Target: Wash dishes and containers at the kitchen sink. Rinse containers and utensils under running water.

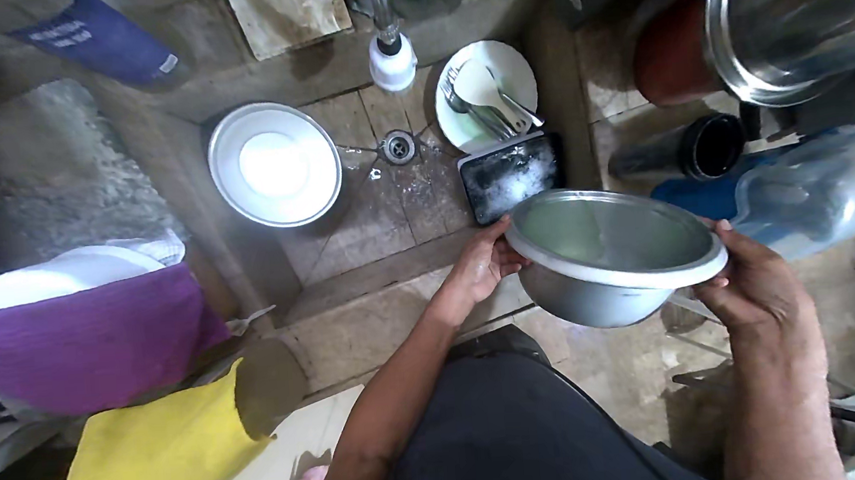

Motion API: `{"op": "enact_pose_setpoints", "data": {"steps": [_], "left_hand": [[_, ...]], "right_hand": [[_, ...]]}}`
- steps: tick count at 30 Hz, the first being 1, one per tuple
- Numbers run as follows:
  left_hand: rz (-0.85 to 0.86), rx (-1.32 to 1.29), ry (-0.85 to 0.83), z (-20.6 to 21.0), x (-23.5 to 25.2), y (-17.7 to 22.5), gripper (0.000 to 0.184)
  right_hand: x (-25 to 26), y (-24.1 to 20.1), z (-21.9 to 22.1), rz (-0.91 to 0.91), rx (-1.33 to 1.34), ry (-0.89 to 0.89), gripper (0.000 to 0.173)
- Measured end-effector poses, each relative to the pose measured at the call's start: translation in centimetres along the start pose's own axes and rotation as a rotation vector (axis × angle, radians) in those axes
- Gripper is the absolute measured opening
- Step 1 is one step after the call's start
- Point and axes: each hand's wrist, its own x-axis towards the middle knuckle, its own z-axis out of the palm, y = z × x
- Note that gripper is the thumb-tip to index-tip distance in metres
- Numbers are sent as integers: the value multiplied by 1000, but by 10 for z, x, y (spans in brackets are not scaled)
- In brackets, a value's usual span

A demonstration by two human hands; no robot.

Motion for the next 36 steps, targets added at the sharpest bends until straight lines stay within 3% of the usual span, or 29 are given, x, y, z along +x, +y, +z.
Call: {"op": "enact_pose_setpoints", "data": {"steps": [7, 11, 15, 20, 24, 29, 33, 36], "left_hand": [[159, 201, 54, -13, -27, 0, 45], [220, 365, 165, -20, -60, 11, 35], [372, 399, 217, -36, -73, 12, 25], [567, 382, 393, -39, -78, 17, 31], [589, 324, 508, -48, -84, 13, 56], [647, 350, 651, -79, -88, -11, 46], [695, 225, 753, -92, -95, -21, 44], [743, 135, 807, -95, -101, -21, 32]], "right_hand": [[-20, 16, 14, -57, -241, 21, 32], [-29, 40, 26, -48, -386, -23, 42], [-31, 59, 40, -39, -355, -67, 44], [-30, 79, 58, -31, -373, -152, 48], [-31, 90, 72, -41, -417, -226, 53], [-30, 98, 89, -46, -497, -325, 64], [-28, 103, 109, -24, -562, -379, 65], [-24, 113, 127, -58, -495, -338, 61]]}}
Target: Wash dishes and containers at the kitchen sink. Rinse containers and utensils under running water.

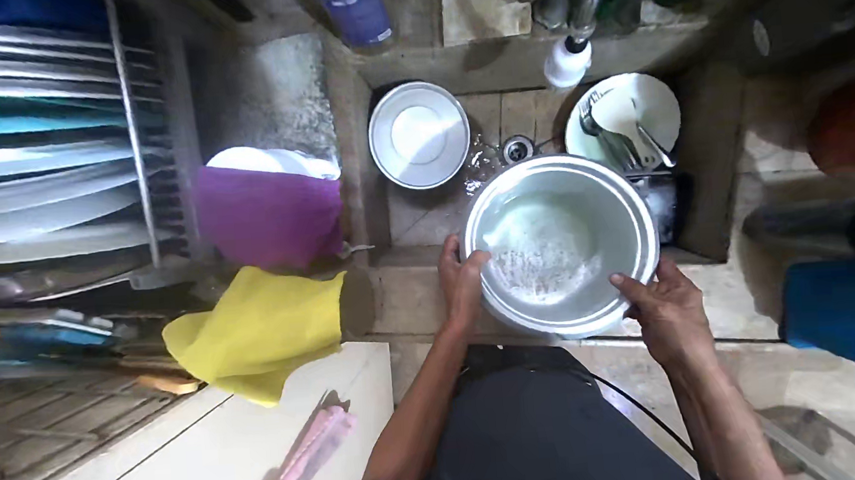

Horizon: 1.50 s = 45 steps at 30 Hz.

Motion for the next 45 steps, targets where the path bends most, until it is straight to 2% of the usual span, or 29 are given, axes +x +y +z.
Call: {"op": "enact_pose_setpoints", "data": {"steps": [2, 4, 8, 16, 22, 27, 36, 41, 45], "left_hand": [[5, -29, -5, -5, 1, -1, 24], [-6, -10, -43, -10, 2, -5, 23], [-16, -34, 2, -5, 0, -6, 22], [17, -38, 135, -2, -15, -9, 19], [82, -79, 191, -5, -15, -6, 16], [124, -86, 257, -15, -16, -16, 9], [174, -75, 287, -33, -12, -26, 10], [174, -99, 312, -48, 1, -14, 6], [200, -46, 240, -67, -2, -19, 19]], "right_hand": [[8, -4, 6, -68, 56, 27, 55], [13, -11, 6, -114, 90, 29, 49], [21, -18, 1, -128, 84, -33, 49], [33, -16, -24, -197, -270, -212, 65], [42, -17, -37, -233, -362, -356, 60], [47, -11, -22, -211, -328, -389, 60], [52, -2, -3, -154, -321, -410, 62], [50, -6, 16, -128, -356, -431, 61], [47, 0, 31, -91, -373, -424, 61]]}}
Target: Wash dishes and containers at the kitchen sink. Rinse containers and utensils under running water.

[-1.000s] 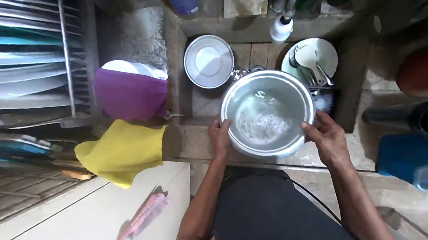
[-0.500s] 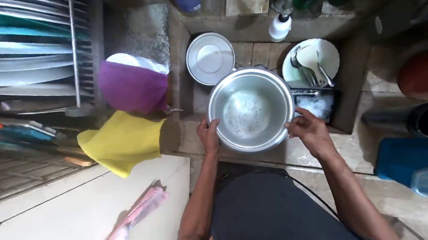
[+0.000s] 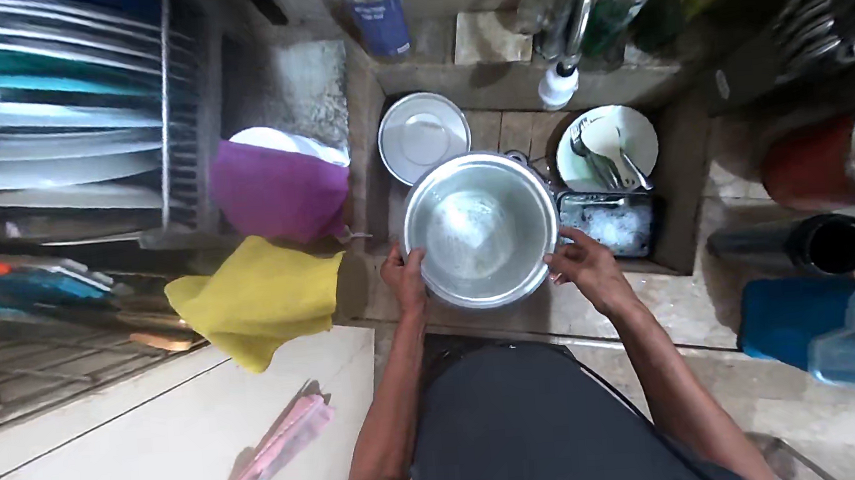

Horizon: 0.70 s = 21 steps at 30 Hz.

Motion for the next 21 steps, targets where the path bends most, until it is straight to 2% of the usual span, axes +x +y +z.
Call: {"op": "enact_pose_setpoints", "data": {"steps": [4, 6, 9, 14, 19, 21], "left_hand": [[33, 43, 53, -8, 5, -7, 20], [23, 66, 62, -4, 21, 2, 28], [-17, 45, 81, -9, 14, 6, 23], [-39, 9, 93, -19, 12, 2, 13], [-23, -17, 81, -30, 12, -10, 15], [-28, 21, 65, -32, 13, -2, 16]], "right_hand": [[-9, 11, 8, 10, -72, -7, 62], [6, -7, 4, -47, -197, 26, 58], [19, -37, 3, -170, -426, 126, 52], [77, -173, 11, -591, -593, 272, 56], [165, -307, 33, -778, -464, 444, 103], [197, -351, 42, -794, -460, 504, 107]]}}
